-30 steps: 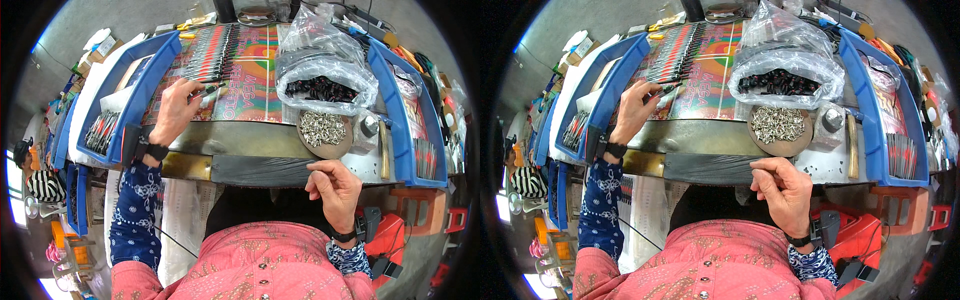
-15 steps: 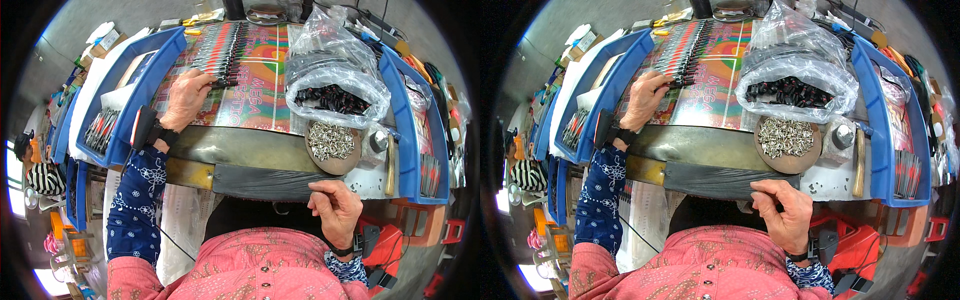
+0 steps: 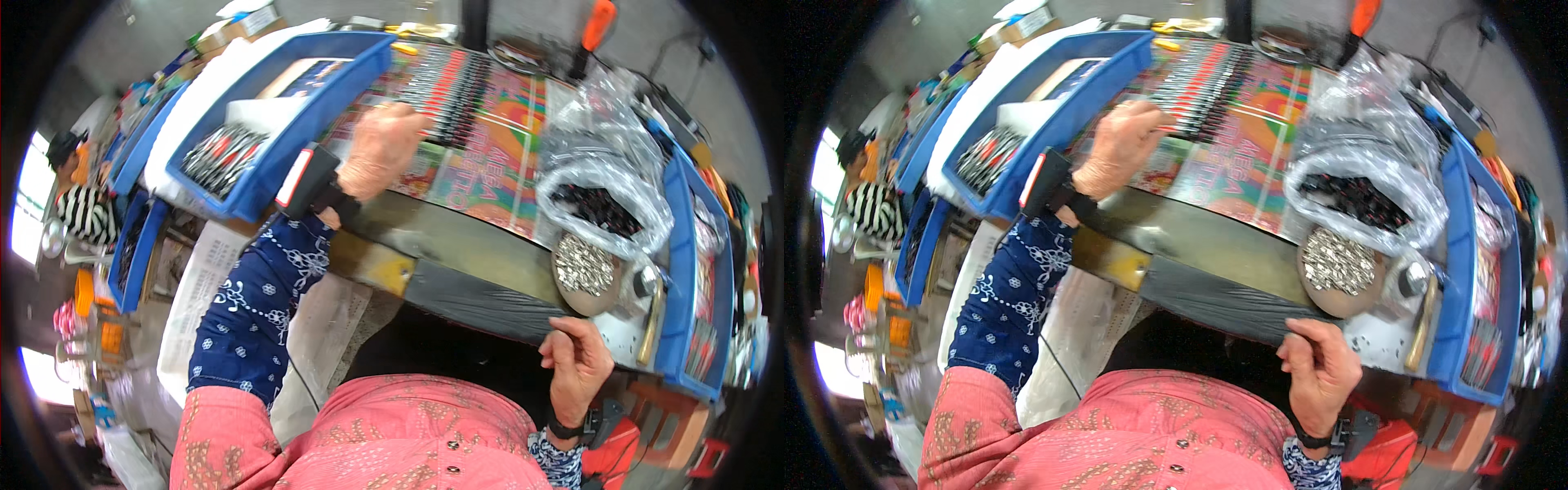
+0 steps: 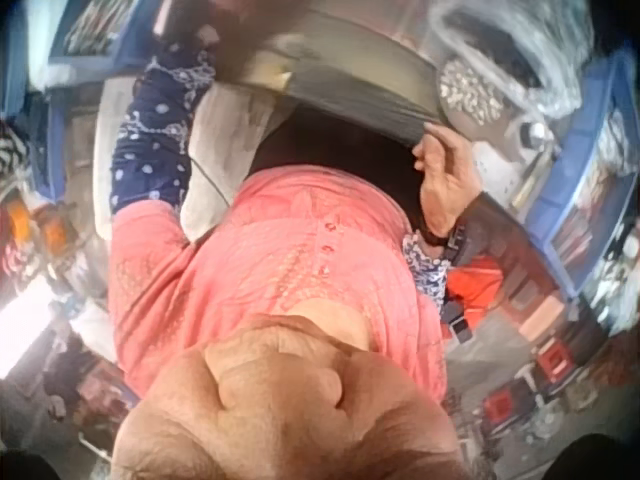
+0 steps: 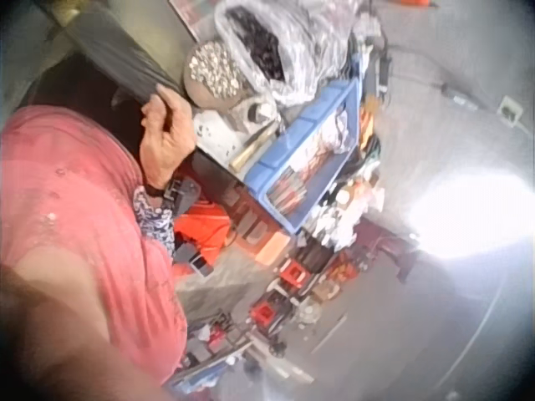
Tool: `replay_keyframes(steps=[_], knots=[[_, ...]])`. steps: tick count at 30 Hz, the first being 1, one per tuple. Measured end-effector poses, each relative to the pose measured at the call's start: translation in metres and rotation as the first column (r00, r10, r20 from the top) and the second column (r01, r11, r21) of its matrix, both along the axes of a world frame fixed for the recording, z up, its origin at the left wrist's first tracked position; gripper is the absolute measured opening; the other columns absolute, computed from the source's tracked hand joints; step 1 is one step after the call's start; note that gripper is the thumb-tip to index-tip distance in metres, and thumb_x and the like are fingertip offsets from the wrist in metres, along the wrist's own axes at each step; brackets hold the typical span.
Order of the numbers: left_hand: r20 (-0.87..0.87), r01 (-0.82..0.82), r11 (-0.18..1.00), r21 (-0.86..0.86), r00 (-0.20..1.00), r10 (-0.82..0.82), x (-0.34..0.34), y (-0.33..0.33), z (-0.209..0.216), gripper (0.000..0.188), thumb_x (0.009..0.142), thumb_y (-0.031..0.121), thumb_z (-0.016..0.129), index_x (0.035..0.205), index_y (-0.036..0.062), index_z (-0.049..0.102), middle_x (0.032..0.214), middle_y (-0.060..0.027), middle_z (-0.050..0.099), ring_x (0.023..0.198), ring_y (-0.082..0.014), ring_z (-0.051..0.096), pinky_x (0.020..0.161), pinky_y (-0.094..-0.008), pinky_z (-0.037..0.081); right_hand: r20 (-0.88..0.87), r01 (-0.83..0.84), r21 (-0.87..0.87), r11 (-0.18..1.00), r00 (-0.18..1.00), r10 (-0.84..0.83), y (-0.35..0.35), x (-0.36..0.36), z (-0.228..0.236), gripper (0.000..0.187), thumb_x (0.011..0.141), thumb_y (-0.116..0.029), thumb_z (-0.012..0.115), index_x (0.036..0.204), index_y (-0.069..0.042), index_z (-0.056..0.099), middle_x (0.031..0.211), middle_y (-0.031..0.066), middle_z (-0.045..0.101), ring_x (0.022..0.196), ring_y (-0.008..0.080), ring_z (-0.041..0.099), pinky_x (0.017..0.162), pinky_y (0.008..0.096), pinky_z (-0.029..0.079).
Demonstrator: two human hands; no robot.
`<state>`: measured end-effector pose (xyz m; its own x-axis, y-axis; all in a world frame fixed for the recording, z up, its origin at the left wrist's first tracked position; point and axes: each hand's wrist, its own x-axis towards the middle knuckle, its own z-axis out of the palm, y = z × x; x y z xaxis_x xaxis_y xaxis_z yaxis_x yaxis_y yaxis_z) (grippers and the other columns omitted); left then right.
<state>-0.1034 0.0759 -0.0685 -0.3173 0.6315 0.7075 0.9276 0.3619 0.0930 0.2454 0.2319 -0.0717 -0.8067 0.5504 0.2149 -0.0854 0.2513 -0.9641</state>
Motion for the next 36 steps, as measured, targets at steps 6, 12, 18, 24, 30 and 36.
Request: replay_keyframes(steps=[6, 12, 18, 24, 30, 36], knots=[[0.0, -0.042, 0.999, -0.023, 0.999, 0.042, 0.04, -0.054, 0.024, 0.013, 0.079, 0.004, 0.066, 0.091, 0.0079, 0.07, 0.087, -0.0084, 0.064, 0.084, -0.0295, 0.062, 0.075, -0.04, 0.048, 0.009, 0.042, 0.023, 0.999, 0.999, -0.042, 0.0, -0.002, -0.003, 0.009, 0.094, -0.001, 0.06, 0.098, 0.004, 0.065, 0.076, 0.0047, 0.06, 0.058, 0.0079, 0.056, 0.049, 0.0194, 0.042], [-0.002, -0.411, 0.91, -0.051, 0.912, 0.411, 0.023, -0.132, 0.063, 0.008, 0.083, 0.006, 0.066, 0.09, 0.0054, 0.071, 0.085, -0.0125, 0.068, 0.071, -0.0292, 0.067, 0.065, -0.0334, 0.053, 0.019, 0.031, 0.012, 0.999, 0.999, -0.031, 0.0, -0.004, -0.004, 0.009, 0.094, -0.003, 0.06, 0.1, 0.003, 0.064, 0.073, 0.0036, 0.057, 0.059, 0.0073, 0.055, 0.048, 0.0189, 0.04], [0.086, -0.576, 0.788, -0.216, 0.793, 0.603, -0.019, -0.188, 0.072, 0.013, 0.084, 0.012, 0.066, 0.093, 0.0056, 0.073, 0.083, -0.0133, 0.072, 0.076, -0.0271, 0.07, 0.07, -0.034, 0.055, 0.026, 0.041, 0.047, 0.998, 0.999, -0.042, -0.002, -0.007, -0.003, 0.009, 0.095, -0.003, 0.06, 0.099, 0.003, 0.064, 0.073, 0.0025, 0.056, 0.059, 0.0065, 0.053, 0.049, 0.0185, 0.038], [0.013, -0.62, 0.653, -0.435, 0.721, 0.693, -0.037, -0.199, 0.063, 0.02, 0.084, 0.012, 0.061, 0.099, 0.0095, 0.074, 0.086, -0.0173, 0.071, 0.082, -0.0336, 0.07, 0.076, -0.0415, 0.055, 0.034, 0.035, 0.065, 0.997, 0.999, -0.037, -0.003, -0.007, -0.002, 0.009, 0.095, -0.002, 0.059, 0.099, 0.003, 0.065, 0.075, 0.0025, 0.057, 0.06, 0.0066, 0.053, 0.049, 0.0186, 0.038], [-0.023, -0.545, 0.653, -0.526, 0.776, 0.63, -0.045, -0.196, 0.058, 0.034, 0.085, 0.008, 0.057, 0.116, 0.0147, 0.069, 0.097, -0.0213, 0.07, 0.092, -0.0375, 0.068, 0.082, -0.0447, 0.054, 0.039, 0.046, 0.06, 0.997, 0.998, -0.048, -0.003, -0.007, -0.003, 0.008, 0.094, -0.001, 0.059, 0.098, 0.003, 0.065, 0.077, 0.0028, 0.058, 0.061, 0.0066, 0.054, 0.05, 0.0185, 0.039], [-0.058, -0.433, 0.704, -0.563, 0.871, 0.488, -0.052, -0.199, 0.051, 0.034, 0.092, 0.012, 0.057, 0.125, 0.017, 0.064, 0.095, -0.0223, 0.064, 0.088, -0.0384, 0.065, 0.077, -0.0448, 0.053, 0.053, 0.016, 0.048, 0.999, 0.998, -0.019, -0.006, -0.009, 0.003, 0.007, 0.093, -0.001, 0.059, 0.097, 0.002, 0.065, 0.075, 0.0023, 0.059, 0.061, 0.0062, 0.054, 0.051, 0.0185, 0.04]])
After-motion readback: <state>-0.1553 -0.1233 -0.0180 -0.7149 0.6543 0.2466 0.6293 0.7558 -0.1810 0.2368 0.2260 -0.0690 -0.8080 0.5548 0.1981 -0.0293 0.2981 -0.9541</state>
